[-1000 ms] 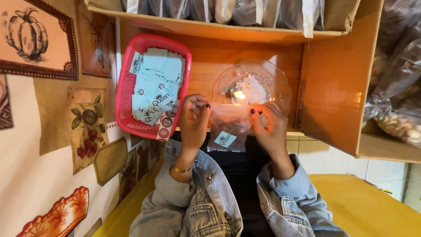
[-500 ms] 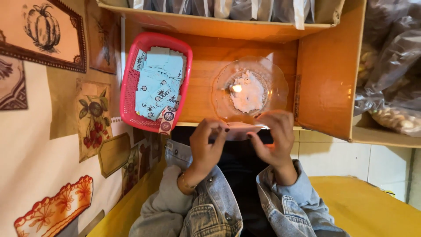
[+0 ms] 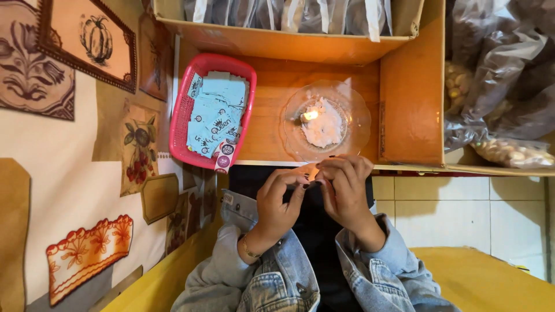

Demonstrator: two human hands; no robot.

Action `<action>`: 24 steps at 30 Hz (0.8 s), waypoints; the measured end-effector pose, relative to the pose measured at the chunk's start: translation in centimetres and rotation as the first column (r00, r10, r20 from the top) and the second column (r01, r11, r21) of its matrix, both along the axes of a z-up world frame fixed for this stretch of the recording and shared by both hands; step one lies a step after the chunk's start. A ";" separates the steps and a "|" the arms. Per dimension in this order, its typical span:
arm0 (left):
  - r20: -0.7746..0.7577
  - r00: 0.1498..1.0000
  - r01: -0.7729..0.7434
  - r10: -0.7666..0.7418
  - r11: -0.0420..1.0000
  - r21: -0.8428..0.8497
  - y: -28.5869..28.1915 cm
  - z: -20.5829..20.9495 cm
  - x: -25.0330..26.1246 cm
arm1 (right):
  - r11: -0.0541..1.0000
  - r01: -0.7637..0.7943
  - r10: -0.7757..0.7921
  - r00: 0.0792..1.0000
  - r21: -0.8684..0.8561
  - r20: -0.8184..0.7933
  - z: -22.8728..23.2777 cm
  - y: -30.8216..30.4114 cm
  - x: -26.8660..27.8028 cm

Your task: The person is sealing small plastic bags by melting the edges over a candle flame and then applying a label sticker to each bag.

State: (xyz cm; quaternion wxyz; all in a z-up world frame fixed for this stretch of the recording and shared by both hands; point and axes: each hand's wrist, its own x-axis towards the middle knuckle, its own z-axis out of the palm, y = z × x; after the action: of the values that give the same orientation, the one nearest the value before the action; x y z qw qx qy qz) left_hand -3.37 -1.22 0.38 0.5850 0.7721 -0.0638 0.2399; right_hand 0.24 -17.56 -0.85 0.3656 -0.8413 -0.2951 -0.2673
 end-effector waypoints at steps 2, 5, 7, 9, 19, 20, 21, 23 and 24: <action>-0.001 1.000 -0.002 0.002 1.000 -0.010 0.1 0.1 -0.1 | 1.000 -0.010 0.010 1.000 0.029 0.000 -0.1 -0.2 -0.1; 0.010 1.000 -0.012 0.012 1.000 -0.009 0.3 0.3 0.0 | 0.998 -0.001 0.003 1.000 0.069 -0.023 -1.1 -1.2 -0.3; 0.029 0.999 -0.031 0.030 0.999 0.021 0.3 0.2 -0.1 | 0.998 0.002 0.000 1.000 0.064 -0.017 -1.7 -1.6 -0.4; 0.021 0.999 -0.033 0.032 0.999 0.023 0.3 0.4 0.0 | 0.999 -0.012 0.013 1.000 0.032 -0.017 -1.4 -1.4 -0.2; 0.026 1.000 -0.004 0.003 1.000 0.013 0.1 -0.7 0.5 | 0.997 -0.036 0.040 0.997 0.067 -0.072 -1.5 -1.2 0.7; 0.023 1.000 -0.004 0.004 1.000 0.013 0.2 -0.8 0.5 | 0.997 -0.036 0.041 0.996 0.067 -0.075 -1.6 -1.4 0.8; 0.029 1.000 -0.005 0.004 1.000 0.021 0.3 -0.9 0.6 | 0.997 -0.029 0.034 0.997 0.077 -0.074 -1.7 -1.6 0.9; 0.033 0.999 -0.007 0.006 1.000 0.029 0.5 -1.0 0.8 | 0.996 -0.023 0.030 0.997 0.087 -0.074 -2.0 -1.9 1.1; 0.038 0.999 -0.013 0.012 0.999 0.043 0.6 -0.9 0.9 | 0.997 -0.038 0.045 0.994 0.067 -0.100 -2.3 -2.1 1.3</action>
State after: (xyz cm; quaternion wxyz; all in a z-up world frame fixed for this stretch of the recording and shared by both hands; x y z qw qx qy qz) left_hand -2.51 -0.67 -0.52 0.5653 0.7803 -0.0752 0.2568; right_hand 1.49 -19.64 -3.11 0.4129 -0.8350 -0.2847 -0.2263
